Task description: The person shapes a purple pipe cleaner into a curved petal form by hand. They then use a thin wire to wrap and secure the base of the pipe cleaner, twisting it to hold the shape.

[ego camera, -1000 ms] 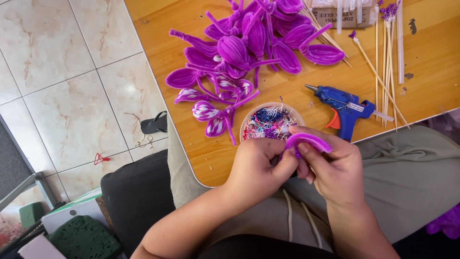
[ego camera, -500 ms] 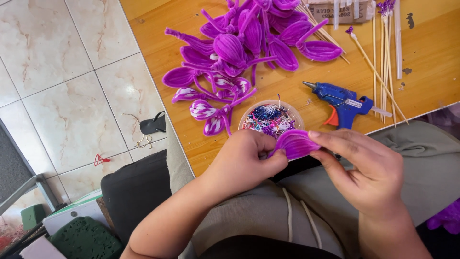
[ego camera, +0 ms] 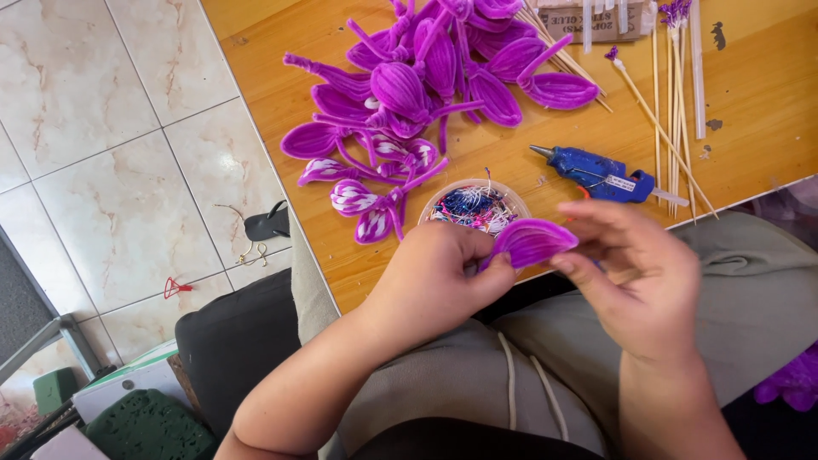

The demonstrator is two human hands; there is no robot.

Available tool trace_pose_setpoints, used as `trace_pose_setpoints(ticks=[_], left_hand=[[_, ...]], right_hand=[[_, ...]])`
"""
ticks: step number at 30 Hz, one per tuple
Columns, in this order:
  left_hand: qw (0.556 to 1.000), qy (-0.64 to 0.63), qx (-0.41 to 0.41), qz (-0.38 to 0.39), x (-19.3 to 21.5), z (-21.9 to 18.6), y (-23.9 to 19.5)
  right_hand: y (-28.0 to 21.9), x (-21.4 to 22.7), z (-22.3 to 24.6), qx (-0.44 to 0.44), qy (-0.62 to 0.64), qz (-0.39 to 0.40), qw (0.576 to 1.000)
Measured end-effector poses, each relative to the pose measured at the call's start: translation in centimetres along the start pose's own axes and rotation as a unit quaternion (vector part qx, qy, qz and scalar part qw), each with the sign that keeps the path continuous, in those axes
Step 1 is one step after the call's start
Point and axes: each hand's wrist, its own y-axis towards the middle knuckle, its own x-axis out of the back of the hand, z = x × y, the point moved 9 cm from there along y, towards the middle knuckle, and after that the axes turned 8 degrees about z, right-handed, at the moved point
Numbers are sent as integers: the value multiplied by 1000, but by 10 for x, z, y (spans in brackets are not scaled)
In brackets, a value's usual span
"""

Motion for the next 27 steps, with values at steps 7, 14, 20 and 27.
trace_pose_setpoints(ticks=[7,14,20,27], left_hand=[[999,-41,-21,15,-16,-9,-1],[992,-103,-61,-29,-15,-13,-5],[975,-15,-162,-154,-12,-17,-12],[983,-9,-127,-136,-15,-14,-10]], right_hand=[[-1,-26,-28,-37,99,4,994],[-5,-28,-16,-26,102,10,994],[-8,-30,-19,-62,67,15,996],[-4,-27,-12,-101,11,78,992]])
